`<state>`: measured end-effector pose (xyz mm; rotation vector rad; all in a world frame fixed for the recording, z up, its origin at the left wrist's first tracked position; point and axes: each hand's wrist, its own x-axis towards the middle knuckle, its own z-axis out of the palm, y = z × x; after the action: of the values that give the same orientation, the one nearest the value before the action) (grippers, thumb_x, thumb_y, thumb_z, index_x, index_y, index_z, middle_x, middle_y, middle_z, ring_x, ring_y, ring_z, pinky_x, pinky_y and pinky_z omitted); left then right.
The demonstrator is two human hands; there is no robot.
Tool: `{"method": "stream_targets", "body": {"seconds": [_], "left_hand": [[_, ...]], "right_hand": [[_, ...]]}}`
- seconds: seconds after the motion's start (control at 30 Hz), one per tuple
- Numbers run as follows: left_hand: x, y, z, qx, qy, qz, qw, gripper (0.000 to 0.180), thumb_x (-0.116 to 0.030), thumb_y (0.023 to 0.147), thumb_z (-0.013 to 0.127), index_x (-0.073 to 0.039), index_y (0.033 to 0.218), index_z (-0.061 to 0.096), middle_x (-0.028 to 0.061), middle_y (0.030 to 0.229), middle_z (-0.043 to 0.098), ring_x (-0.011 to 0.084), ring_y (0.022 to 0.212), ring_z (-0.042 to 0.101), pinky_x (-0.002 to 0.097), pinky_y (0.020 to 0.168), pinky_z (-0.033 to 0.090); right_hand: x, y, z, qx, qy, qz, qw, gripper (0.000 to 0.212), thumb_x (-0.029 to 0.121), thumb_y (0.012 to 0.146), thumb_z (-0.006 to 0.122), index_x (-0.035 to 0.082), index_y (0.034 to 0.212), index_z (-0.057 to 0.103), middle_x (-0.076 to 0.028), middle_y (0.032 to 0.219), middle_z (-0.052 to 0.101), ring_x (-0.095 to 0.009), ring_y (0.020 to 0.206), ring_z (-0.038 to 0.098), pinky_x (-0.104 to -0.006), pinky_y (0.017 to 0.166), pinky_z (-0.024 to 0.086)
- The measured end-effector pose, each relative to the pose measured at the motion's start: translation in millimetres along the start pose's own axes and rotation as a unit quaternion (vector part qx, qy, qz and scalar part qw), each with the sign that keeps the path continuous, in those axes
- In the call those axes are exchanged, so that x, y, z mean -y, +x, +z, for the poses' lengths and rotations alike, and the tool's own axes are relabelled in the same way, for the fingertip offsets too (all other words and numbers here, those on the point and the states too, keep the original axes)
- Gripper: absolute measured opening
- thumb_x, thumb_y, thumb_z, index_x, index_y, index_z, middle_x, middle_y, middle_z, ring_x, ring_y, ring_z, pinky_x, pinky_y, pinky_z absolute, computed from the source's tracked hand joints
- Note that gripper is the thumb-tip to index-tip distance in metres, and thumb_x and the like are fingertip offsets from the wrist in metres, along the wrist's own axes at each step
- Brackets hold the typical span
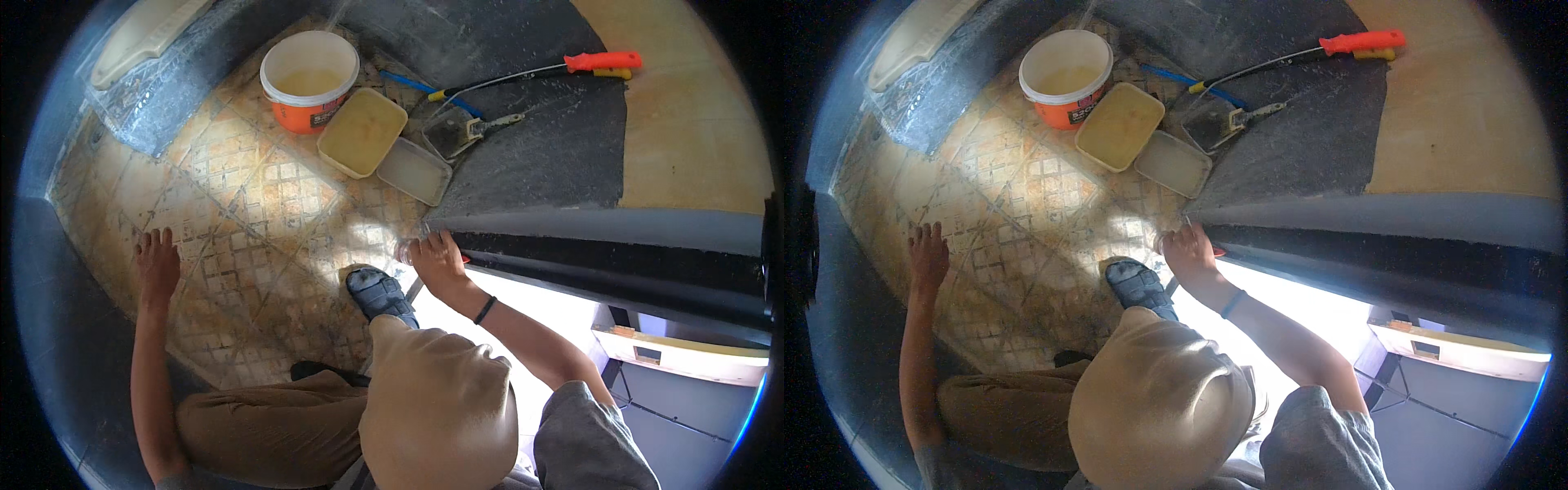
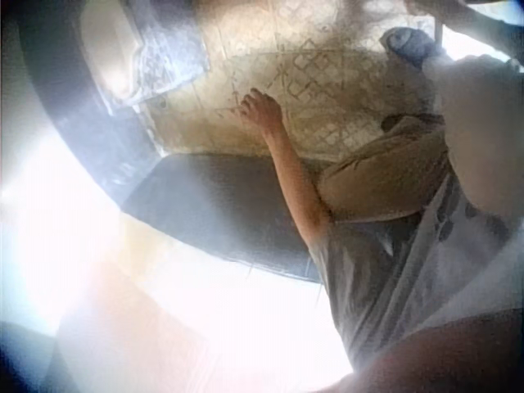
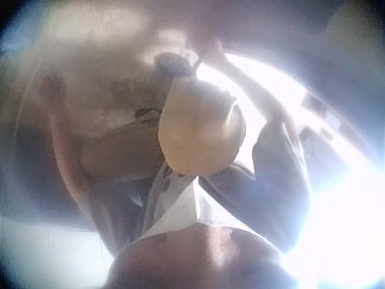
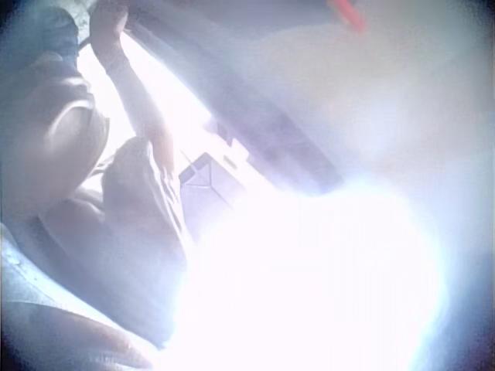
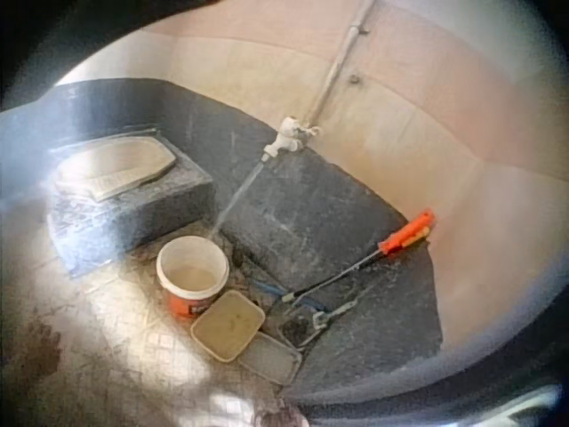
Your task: The person applies a red liquid coating to a floor and lower wall area using a brush, while also managing water in a bucket and a small tray.
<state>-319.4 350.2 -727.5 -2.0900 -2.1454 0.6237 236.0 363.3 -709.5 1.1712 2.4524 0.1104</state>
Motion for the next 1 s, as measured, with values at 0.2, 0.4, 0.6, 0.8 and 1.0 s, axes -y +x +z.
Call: {"method": "stream_targets", "body": {"seconds": [0.2,0.4,0.6,0.8,1.0], "left_hand": [[5.9,-2.4,-8.8,0.025,-0.013,-0.029,0.999,0.045,-0.023,0.103,0.055,-0.002,0.142,0.051,0.0212,0.141,0.055,0.0399,0.136,0.049,0.0557,0.109,0.041],[-6.9,-1.7,-34.9,0.062,-0.025,-0.030,0.997,0.044,-0.023,0.103,0.055,-0.002,0.142,0.051,0.0210,0.141,0.055,0.0390,0.136,0.049,0.0549,0.108,0.042],[1.1,-8.0,-19.6,0.016,0.006,-0.024,1.000,0.044,-0.023,0.103,0.057,-0.003,0.141,0.052,0.0204,0.140,0.056,0.0377,0.134,0.051,0.0534,0.107,0.043],[-2.0,-7.8,-30.3,0.010,-0.001,-0.024,1.000,0.043,-0.026,0.103,0.056,-0.005,0.140,0.053,0.0190,0.140,0.057,0.0369,0.132,0.053,0.0529,0.106,0.043],[3.8,-10.2,-18.9,-0.029,0.023,0.002,0.999,0.043,-0.024,0.101,0.060,-0.005,0.139,0.053,0.0160,0.131,0.059,0.0342,0.126,0.056,0.0513,0.100,0.048]], "right_hand": [[-7.8,-27.8,16.8,-0.003,-0.017,0.019,1.000,0.037,0.011,0.077,0.073,0.006,0.113,0.063,-0.007,0.098,0.065,-0.021,0.104,0.057,-0.0362,0.093,0.040],[-12.2,-30.5,9.6,0.010,0.015,0.020,1.000,0.029,0.009,0.081,0.069,0.005,0.109,0.063,-0.007,0.097,0.063,-0.021,0.103,0.055,-0.0355,0.090,0.041],[-5.3,-47.7,-0.6,0.009,0.034,0.061,0.998,0.027,0.010,0.085,0.066,0.004,0.111,0.062,-0.010,0.107,0.062,-0.024,0.107,0.059,-0.0396,0.091,0.049],[-5.9,-48.7,4.8,0.065,0.129,0.123,0.982,0.030,0.006,0.091,0.060,-0.002,0.120,0.059,-0.016,0.113,0.060,-0.032,0.100,0.069,-0.0433,0.074,0.061],[-8.9,-55.2,5.5,0.030,0.212,0.160,0.964,0.031,0.005,0.094,0.056,0.000,0.124,0.058,-0.022,0.113,0.059,-0.036,0.080,0.071,-0.0450,0.066,0.060]]}}
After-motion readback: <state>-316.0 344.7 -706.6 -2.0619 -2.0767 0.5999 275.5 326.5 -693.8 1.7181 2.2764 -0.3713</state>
